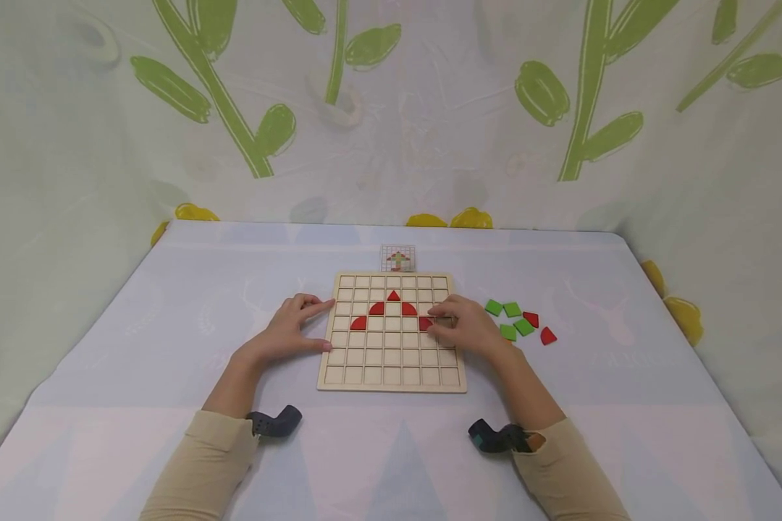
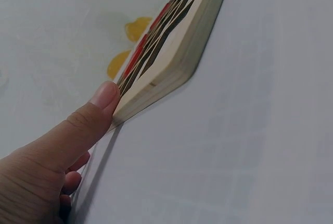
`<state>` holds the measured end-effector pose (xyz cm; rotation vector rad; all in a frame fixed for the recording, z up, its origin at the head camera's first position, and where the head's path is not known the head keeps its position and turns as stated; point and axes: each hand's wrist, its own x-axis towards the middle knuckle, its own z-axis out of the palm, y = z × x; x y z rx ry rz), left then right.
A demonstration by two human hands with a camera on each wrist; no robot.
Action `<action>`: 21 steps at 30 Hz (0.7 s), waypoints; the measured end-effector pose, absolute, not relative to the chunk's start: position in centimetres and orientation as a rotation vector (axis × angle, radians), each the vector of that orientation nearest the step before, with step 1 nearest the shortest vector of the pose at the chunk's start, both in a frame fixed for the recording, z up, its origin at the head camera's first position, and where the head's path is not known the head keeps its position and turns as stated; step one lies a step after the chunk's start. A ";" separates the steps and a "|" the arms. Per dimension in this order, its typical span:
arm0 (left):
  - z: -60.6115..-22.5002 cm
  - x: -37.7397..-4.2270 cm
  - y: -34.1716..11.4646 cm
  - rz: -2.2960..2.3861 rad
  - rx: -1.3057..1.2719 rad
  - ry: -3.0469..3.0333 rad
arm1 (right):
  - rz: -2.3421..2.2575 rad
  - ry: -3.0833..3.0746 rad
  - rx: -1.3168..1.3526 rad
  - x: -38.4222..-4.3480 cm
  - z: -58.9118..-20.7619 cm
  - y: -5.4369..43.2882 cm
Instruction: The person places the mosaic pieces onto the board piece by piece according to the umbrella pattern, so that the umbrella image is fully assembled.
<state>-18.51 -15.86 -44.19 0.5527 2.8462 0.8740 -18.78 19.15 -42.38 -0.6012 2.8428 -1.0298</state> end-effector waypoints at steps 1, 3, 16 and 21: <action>-44.2 -18.5 -15.9 0.872 0.558 2.846 | -1.025 2.852 -0.594 -18.7 -42.4 19.3; -44.1 -18.5 -15.9 0.874 0.561 2.845 | -1.021 2.863 -0.575 -18.6 -42.4 19.7; -44.1 -18.6 -15.9 0.872 0.566 2.850 | -1.022 2.934 -0.612 -17.9 -42.1 21.8; -44.1 -18.5 -15.9 0.876 0.574 2.851 | -1.030 2.940 -0.582 -17.6 -42.2 22.8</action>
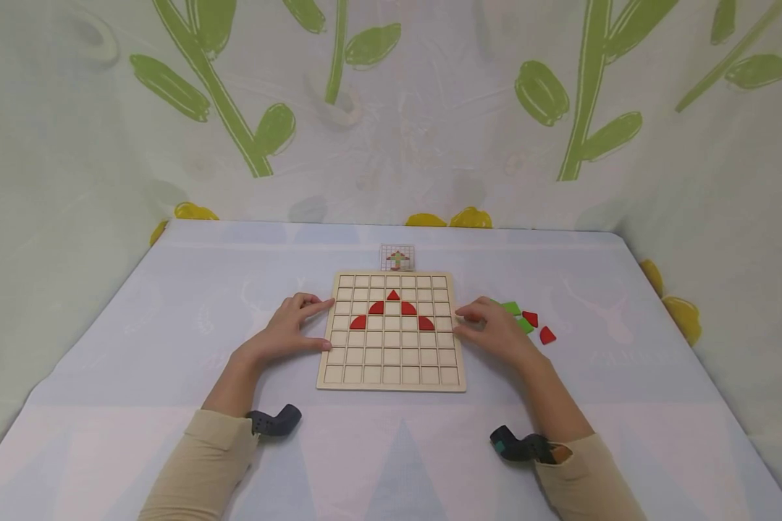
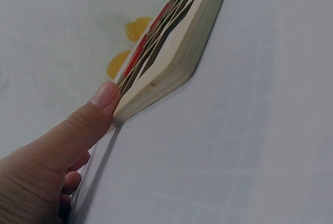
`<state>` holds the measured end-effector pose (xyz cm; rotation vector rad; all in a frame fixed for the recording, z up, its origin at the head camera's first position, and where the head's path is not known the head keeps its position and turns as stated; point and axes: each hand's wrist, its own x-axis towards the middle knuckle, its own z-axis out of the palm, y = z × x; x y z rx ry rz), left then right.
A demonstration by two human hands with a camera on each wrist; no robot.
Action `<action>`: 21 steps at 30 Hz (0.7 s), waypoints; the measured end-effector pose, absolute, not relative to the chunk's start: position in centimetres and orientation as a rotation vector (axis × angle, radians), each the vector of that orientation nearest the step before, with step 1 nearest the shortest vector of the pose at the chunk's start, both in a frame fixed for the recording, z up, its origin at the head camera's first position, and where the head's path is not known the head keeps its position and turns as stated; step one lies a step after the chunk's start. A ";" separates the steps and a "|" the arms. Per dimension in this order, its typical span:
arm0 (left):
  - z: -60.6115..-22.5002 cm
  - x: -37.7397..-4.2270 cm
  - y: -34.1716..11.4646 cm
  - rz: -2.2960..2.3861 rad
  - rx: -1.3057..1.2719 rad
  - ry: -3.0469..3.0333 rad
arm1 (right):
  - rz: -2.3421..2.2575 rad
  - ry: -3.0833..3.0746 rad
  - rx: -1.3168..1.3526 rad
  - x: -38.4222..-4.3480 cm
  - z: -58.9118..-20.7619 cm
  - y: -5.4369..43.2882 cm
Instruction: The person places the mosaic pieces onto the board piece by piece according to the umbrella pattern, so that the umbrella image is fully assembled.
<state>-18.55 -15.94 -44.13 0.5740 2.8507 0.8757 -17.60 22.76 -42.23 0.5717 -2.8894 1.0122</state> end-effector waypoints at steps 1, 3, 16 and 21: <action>-44.1 -18.5 -15.9 0.881 0.569 2.847 | 1.003 -2.883 0.567 -17.6 -42.3 23.0; -44.1 -18.5 -15.9 0.879 0.567 2.845 | 0.982 -2.869 0.558 -17.4 -42.4 23.5; -44.1 -18.5 -16.0 0.875 0.561 2.850 | 0.848 -2.865 0.485 -16.9 -42.2 26.3; -44.0 -18.5 -15.9 0.878 0.557 2.846 | 0.828 -2.855 0.469 -16.8 -42.3 27.3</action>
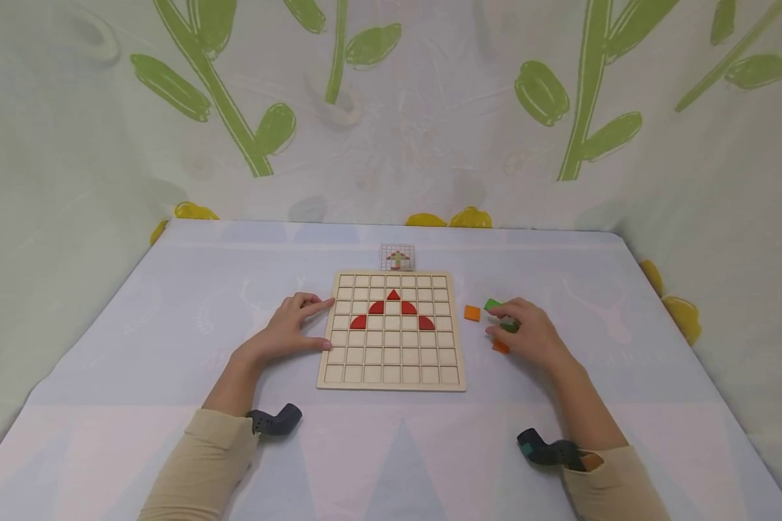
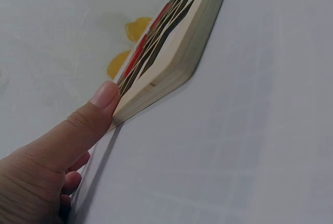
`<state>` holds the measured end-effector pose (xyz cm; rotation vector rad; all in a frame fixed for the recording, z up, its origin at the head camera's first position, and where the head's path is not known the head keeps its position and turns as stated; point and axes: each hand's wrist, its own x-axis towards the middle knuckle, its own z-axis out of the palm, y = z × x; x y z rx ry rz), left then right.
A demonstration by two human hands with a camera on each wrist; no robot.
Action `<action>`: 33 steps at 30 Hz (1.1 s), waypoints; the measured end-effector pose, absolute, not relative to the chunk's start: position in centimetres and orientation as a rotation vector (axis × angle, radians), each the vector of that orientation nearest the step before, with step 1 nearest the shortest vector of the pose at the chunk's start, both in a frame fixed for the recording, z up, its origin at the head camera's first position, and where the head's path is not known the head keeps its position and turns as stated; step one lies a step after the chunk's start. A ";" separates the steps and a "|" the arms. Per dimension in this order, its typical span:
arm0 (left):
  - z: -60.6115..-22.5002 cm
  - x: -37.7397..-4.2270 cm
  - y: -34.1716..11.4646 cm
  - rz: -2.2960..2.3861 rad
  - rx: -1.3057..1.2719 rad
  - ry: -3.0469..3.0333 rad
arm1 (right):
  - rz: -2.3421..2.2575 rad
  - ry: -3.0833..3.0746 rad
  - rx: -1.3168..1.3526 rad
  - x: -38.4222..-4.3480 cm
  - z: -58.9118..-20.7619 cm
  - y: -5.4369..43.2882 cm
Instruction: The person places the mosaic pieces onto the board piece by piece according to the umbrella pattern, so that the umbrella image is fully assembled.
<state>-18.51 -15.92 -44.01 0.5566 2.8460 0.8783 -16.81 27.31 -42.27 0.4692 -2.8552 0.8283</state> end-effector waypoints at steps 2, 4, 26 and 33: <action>-44.0 -18.5 -15.9 0.880 0.558 2.848 | 0.827 -2.845 0.471 -16.7 -42.3 27.7; -44.0 -18.5 -15.9 0.883 0.550 2.843 | 0.826 -2.845 0.464 -16.6 -42.2 28.2; -44.1 -18.5 -15.9 0.887 0.573 2.851 | 0.810 -2.865 0.336 -16.5 -42.0 32.8; -44.0 -18.5 -15.9 0.887 0.581 2.846 | 0.816 -2.889 0.318 -16.8 -42.2 33.2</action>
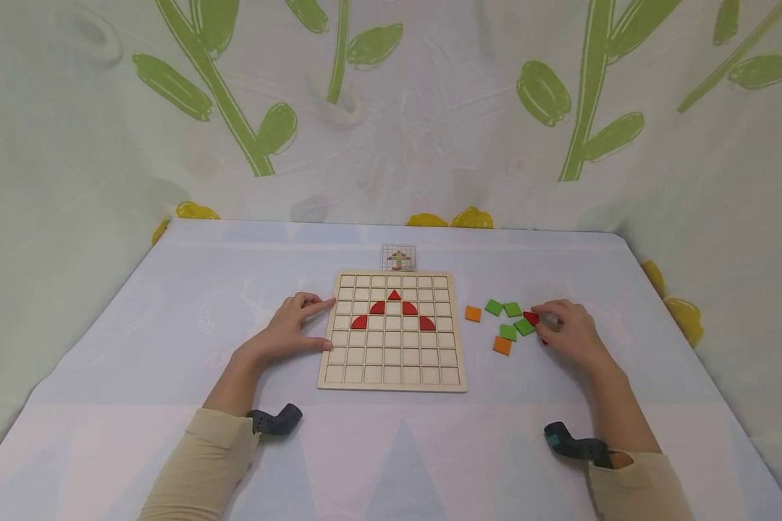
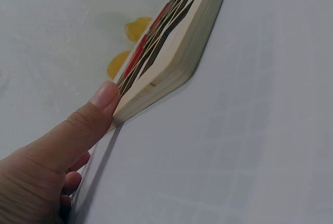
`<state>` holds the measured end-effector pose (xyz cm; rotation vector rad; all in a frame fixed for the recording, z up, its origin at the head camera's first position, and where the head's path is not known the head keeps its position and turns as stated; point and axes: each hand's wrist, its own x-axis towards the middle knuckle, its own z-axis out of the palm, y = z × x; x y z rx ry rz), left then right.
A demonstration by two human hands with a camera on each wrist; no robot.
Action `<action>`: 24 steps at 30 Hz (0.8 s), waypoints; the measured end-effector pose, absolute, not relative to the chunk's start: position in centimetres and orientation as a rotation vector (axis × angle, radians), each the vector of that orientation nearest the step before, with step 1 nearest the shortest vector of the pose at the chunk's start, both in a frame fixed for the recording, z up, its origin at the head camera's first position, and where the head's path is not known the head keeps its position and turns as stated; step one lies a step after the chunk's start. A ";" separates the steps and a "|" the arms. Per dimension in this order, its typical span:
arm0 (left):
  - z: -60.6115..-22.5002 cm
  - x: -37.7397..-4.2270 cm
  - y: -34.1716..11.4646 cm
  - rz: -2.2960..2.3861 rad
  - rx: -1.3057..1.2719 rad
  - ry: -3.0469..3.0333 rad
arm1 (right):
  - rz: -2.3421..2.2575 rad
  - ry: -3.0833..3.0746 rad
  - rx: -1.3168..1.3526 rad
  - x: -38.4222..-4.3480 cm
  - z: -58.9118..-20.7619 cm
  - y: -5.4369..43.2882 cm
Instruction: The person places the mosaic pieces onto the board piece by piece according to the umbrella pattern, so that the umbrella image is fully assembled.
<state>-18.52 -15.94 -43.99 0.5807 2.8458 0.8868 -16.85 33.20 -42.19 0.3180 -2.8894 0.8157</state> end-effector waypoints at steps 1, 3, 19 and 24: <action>-44.0 -18.5 -15.9 0.888 0.581 2.845 | 0.814 -2.892 0.317 -16.9 -42.2 33.2; -43.9 -18.5 -15.9 0.892 0.581 2.843 | 0.821 -2.896 0.315 -17.0 -42.2 33.2; -43.7 -18.5 -15.9 0.879 0.576 2.844 | 0.856 -2.957 0.203 -17.6 -42.2 32.7; -43.6 -18.5 -15.9 0.876 0.567 2.836 | 0.839 -2.944 0.195 -17.7 -42.1 32.6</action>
